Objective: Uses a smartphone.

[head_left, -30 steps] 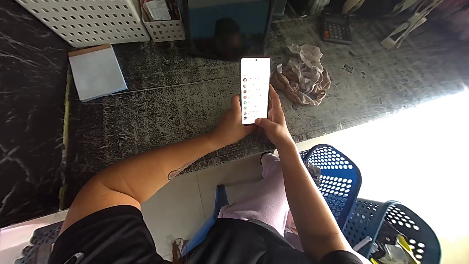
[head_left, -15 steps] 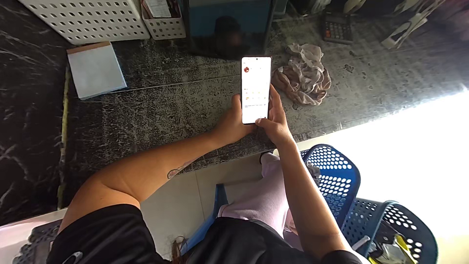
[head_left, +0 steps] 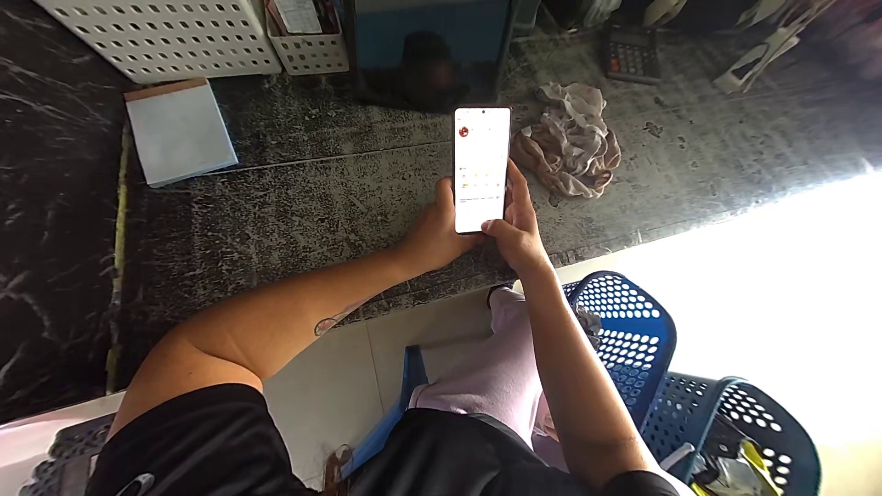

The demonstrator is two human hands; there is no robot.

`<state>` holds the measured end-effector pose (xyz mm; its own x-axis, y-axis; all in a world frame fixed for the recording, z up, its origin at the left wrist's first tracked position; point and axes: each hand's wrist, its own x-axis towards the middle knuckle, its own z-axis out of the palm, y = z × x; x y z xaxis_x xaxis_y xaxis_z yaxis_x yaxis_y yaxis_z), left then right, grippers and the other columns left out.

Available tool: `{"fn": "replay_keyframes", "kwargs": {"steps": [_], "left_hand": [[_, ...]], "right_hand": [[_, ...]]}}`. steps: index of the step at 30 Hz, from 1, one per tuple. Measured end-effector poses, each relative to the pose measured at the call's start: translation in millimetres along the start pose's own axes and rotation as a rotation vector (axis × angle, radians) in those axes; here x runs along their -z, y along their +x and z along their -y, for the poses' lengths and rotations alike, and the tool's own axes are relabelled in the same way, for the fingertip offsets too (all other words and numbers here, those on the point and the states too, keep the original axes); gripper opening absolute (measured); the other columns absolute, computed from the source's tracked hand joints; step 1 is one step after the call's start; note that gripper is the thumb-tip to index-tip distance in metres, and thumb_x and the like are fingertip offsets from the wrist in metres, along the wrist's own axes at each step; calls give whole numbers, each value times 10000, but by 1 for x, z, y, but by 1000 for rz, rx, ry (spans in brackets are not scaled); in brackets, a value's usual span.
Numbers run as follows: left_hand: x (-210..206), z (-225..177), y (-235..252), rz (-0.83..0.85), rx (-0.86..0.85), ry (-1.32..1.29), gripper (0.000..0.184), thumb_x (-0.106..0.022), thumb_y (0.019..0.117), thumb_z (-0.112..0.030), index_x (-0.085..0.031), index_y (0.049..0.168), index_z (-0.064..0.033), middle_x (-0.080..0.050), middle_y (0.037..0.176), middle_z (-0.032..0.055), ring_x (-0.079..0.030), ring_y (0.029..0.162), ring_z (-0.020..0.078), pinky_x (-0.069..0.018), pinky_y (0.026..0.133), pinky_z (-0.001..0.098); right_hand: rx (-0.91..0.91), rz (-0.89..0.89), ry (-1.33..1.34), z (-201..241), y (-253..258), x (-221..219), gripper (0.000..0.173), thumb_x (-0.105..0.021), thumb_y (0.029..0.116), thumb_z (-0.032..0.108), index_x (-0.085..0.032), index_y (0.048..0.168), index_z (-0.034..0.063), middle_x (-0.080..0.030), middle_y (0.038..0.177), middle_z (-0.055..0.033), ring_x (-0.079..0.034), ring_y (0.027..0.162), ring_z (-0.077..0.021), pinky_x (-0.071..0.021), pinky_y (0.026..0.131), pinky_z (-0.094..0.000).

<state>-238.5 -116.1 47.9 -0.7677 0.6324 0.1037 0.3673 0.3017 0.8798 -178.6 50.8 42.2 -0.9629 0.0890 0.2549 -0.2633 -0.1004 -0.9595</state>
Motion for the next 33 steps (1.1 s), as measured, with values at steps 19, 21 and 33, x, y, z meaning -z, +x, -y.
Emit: {"fn": "replay_keyframes", "kwargs": {"steps": [19, 21, 33], "left_hand": [[1, -1, 1, 23, 3, -49, 1015, -920, 742, -235, -249, 1477, -40, -687, 1145, 147, -712, 1060, 227, -587, 934, 460], [0, -1, 1, 21, 3, -41, 1009, -918, 745, -224, -252, 1480, -41, -690, 1147, 147, -715, 1059, 223, -591, 936, 451], [-1, 2, 0, -3, -24, -21, 980, -908, 761, -273, -277, 1474, -39, -704, 1106, 133, -725, 1019, 211, -601, 903, 442]], "right_hand": [[-35, -21, 175, 2, 0, 5, 905, -452, 752, -99, -172, 1598, 57, -574, 1406, -139, -661, 1165, -218, -578, 971, -440], [-34, -11, 173, 1, -1, 5, 932, -507, 752, -112, -162, 1599, 64, -570, 1409, -137, -659, 1174, -221, -578, 977, -438], [1, 21, 82, 1, -1, 3, 974, -615, 775, -45, -102, 1596, 50, -539, 1423, -162, -647, 1197, -244, -581, 984, -453]]}}
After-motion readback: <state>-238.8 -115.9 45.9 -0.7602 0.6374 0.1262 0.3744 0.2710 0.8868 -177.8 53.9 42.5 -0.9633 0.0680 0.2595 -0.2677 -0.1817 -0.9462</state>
